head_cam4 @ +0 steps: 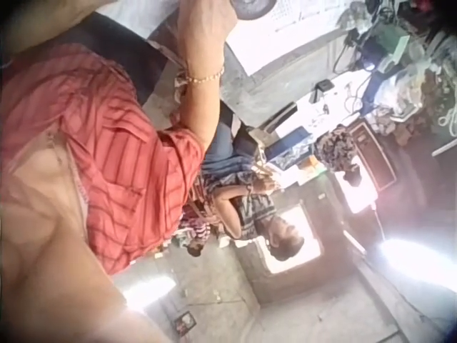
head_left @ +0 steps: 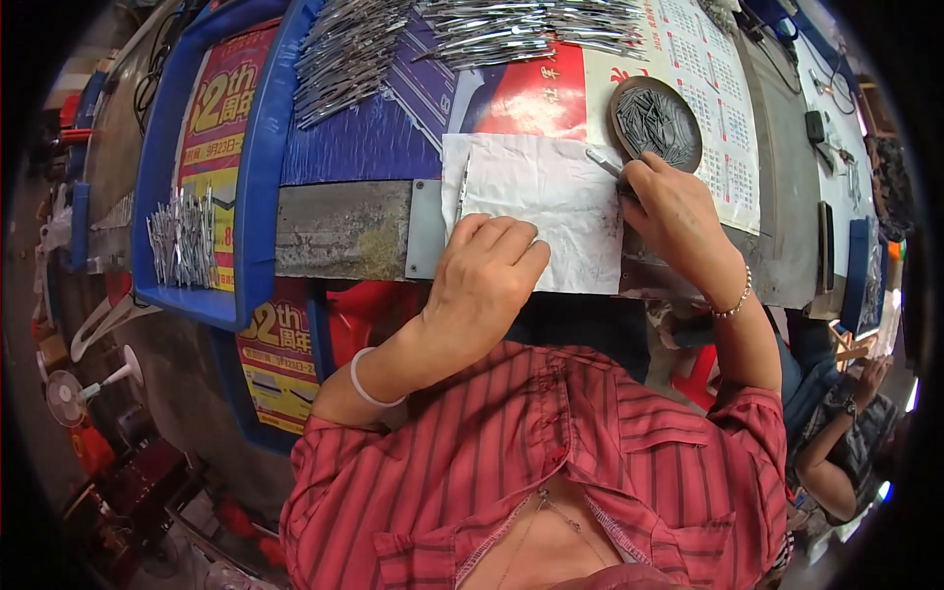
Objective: Assembling small metal pins or components into sets at a workbench.
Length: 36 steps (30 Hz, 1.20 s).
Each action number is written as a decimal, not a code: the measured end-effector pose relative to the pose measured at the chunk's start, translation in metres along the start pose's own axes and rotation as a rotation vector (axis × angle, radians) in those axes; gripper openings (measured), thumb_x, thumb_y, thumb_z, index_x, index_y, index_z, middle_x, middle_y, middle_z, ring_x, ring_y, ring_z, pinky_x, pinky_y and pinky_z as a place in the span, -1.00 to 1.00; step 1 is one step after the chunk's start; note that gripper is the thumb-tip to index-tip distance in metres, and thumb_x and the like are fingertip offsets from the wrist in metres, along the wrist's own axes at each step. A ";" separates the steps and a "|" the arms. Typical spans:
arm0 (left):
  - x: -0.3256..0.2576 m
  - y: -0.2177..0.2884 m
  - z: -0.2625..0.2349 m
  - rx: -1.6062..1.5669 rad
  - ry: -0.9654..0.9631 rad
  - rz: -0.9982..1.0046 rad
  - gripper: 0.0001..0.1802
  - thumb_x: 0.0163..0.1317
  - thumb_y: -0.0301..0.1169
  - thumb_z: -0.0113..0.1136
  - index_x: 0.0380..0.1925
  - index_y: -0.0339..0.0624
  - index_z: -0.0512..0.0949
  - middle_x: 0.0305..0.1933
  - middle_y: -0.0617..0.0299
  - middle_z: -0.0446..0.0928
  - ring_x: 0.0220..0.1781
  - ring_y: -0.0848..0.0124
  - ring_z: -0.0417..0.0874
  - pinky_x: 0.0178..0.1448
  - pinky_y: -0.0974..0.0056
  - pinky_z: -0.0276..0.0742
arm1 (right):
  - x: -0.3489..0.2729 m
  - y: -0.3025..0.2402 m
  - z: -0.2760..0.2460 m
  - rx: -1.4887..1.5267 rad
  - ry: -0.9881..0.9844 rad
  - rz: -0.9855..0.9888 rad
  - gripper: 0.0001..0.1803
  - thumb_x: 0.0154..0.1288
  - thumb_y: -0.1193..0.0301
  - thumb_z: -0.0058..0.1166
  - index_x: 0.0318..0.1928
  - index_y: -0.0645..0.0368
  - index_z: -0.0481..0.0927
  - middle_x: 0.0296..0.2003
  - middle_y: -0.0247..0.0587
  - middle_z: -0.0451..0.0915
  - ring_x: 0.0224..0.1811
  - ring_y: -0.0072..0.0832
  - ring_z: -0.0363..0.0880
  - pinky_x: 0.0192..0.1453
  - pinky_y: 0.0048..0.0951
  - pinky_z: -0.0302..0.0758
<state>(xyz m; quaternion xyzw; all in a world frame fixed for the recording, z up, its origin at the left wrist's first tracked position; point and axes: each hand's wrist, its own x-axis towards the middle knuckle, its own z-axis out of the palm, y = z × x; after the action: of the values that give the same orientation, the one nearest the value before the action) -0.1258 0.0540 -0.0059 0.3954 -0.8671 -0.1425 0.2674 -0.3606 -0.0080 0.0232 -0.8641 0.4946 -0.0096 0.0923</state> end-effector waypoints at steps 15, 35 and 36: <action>0.001 0.008 -0.001 0.103 -0.045 -0.045 -0.85 -0.09 -0.43 0.08 -0.45 -0.18 0.49 -0.36 0.14 0.46 -0.21 0.24 0.52 0.05 0.14 0.37 | 0.009 -0.002 -0.003 -0.048 -0.129 0.004 -0.83 0.04 0.51 0.02 -0.33 0.27 0.36 -0.31 0.06 0.45 -0.30 0.06 0.48 -0.27 -0.04 0.41; -0.137 -0.141 -0.191 0.433 0.199 -0.867 -0.75 0.13 -0.39 0.16 -0.24 -0.31 0.59 -0.28 -0.02 0.62 -0.26 0.20 0.67 -0.14 0.25 0.54 | -0.052 -0.039 -0.015 0.972 0.129 0.287 -0.75 0.19 0.72 -0.01 -0.09 0.37 0.44 -0.26 -0.28 0.50 -0.21 -0.61 0.48 -0.07 -0.63 0.39; -0.142 -0.152 -0.191 0.420 0.172 -0.878 -0.74 0.10 -0.37 0.16 -0.23 -0.29 0.59 -0.26 -0.05 0.62 -0.21 0.08 0.65 -0.10 0.15 0.53 | -0.051 -0.041 -0.014 0.948 0.113 0.271 -0.75 0.17 0.73 -0.01 -0.11 0.37 0.45 -0.29 -0.29 0.50 -0.22 -0.61 0.48 -0.07 -0.64 0.39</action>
<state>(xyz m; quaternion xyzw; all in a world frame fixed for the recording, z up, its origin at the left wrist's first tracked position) 0.1547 0.0567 0.0307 0.7792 -0.6033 -0.0308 0.1674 -0.3532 0.0538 0.0482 -0.6530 0.5480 -0.2683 0.4487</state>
